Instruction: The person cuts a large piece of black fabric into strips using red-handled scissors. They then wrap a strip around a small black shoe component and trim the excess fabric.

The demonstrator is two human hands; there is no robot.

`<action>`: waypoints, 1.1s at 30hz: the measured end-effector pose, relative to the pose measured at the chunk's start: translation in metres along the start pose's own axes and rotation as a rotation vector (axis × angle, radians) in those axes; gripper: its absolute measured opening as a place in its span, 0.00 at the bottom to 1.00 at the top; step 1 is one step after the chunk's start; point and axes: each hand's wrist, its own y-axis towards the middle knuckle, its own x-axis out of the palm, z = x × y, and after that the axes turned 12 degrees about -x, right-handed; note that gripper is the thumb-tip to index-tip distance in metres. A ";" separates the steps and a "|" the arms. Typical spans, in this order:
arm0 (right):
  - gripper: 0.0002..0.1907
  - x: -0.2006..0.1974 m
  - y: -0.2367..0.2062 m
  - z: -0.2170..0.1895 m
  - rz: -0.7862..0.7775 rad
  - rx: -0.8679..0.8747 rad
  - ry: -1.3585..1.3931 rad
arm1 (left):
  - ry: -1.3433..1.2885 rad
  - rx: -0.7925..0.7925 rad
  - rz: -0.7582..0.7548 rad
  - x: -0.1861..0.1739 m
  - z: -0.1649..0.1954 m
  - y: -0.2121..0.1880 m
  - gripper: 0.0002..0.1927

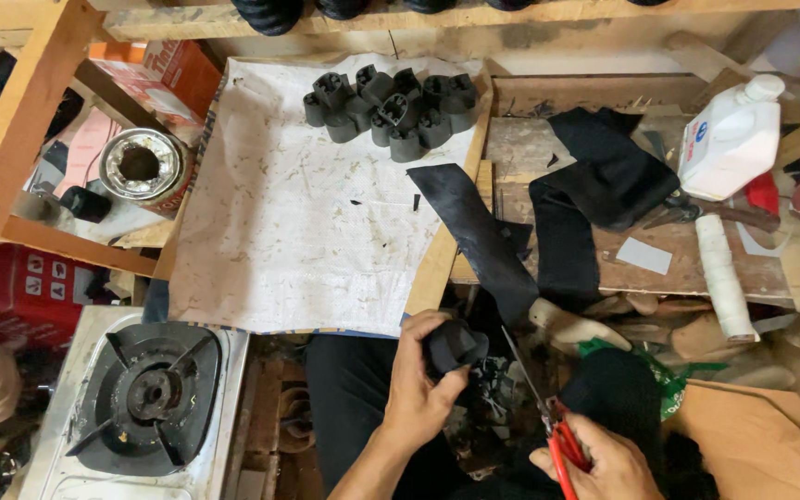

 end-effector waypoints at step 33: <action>0.28 0.002 -0.010 -0.026 -0.030 -0.004 -0.318 | 0.319 0.121 -0.059 0.006 0.036 -0.007 0.36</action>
